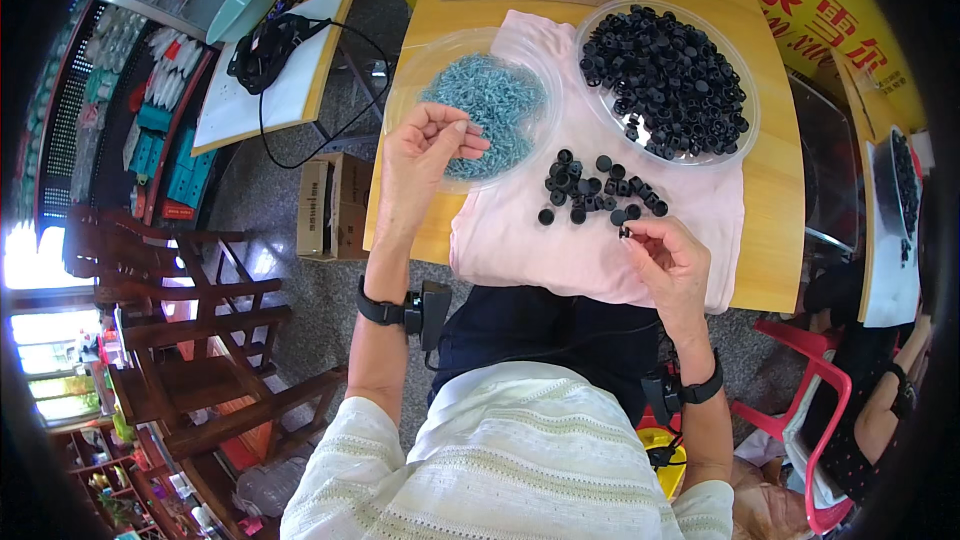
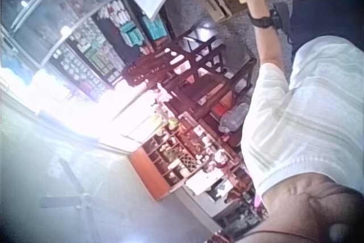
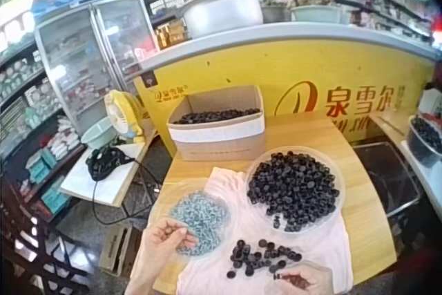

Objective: Assembling small plastic components by inserting a teal ring into a black cap.

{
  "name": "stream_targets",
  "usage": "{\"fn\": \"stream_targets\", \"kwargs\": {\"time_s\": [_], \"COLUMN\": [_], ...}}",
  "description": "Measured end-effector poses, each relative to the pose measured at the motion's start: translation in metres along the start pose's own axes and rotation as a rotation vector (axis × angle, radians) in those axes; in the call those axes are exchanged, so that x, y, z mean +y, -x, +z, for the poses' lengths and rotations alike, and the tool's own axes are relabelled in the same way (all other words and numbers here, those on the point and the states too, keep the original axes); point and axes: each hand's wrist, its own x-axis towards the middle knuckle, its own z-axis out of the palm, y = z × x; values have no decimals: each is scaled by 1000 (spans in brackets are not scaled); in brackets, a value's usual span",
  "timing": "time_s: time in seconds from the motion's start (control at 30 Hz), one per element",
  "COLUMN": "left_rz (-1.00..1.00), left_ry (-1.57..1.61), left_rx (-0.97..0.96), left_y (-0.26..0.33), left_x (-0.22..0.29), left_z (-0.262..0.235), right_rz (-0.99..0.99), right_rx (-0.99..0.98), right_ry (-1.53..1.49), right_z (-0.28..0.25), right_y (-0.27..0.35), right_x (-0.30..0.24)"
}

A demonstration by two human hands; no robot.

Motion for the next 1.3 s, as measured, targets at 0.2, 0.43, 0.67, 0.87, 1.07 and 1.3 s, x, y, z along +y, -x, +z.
{"fn": "stream_targets", "kwargs": {"time_s": [0.2,0.43,0.67,0.87,1.07,1.3], "left_rz": [-1,4,-21,-32,0,-9], "left_ry": [-66,-88,-105,-197,-108,-64], "left_rx": [-10,2,50,62,34,-6], "left_y": [-2,-1,1,1,0,-1], "left_x": [-1,-6,-2,0,-5,-1], "left_z": [-3,-3,2,1,-1,1], "right_rz": [6,26,7,6,-18,-1], "right_rx": [-8,-10,-5,0,-16,1], "right_ry": [-8,-71,-65,-37,5,-17], "right_z": [-1,-1,0,-1,-1,0], "right_y": [0,0,0,0,-2,-1], "right_x": [1,0,2,3,1,2]}}
